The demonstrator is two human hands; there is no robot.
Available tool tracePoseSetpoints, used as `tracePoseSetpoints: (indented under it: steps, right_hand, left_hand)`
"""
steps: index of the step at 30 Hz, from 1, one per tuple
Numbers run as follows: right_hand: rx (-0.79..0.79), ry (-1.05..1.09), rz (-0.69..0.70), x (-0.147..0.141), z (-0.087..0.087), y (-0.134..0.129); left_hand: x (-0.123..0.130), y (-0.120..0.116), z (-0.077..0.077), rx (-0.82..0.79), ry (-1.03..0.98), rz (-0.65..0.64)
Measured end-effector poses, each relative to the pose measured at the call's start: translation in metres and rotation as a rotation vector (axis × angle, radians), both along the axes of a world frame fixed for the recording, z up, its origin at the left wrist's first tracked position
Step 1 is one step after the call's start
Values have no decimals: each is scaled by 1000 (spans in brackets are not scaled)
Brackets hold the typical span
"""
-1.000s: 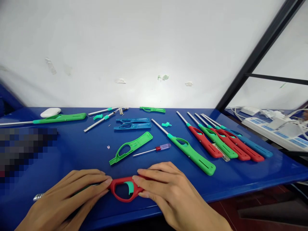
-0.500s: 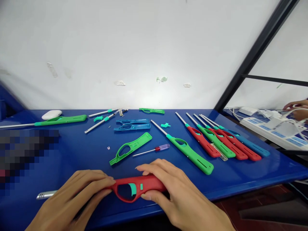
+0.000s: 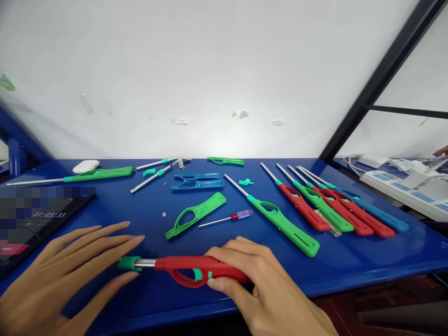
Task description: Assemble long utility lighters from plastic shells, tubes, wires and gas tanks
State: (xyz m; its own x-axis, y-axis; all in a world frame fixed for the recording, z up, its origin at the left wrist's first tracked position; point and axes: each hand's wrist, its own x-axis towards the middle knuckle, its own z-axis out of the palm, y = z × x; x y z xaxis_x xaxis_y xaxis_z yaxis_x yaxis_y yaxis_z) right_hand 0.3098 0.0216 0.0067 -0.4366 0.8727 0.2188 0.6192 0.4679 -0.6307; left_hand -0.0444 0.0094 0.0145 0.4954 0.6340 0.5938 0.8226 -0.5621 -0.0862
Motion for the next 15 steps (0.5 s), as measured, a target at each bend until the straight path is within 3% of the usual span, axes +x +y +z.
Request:
tracePoseSetpoints:
  steps: [3,7,11,15]
  right_hand:
    - [-25,18,5,-2,6,1]
    - [-60,11,30,-4,8,-4]
    - [-63,13,-113,1,-6,-15]
    - [-56,1,-92,2,-11,-16]
  left_hand:
    - [1,2,6,-41,99,-114]
    - [31,7,10,-28,-89,-255]
    - [42,4,12,21,-58,-193]
    - [37,-3,13,65,14,-147]
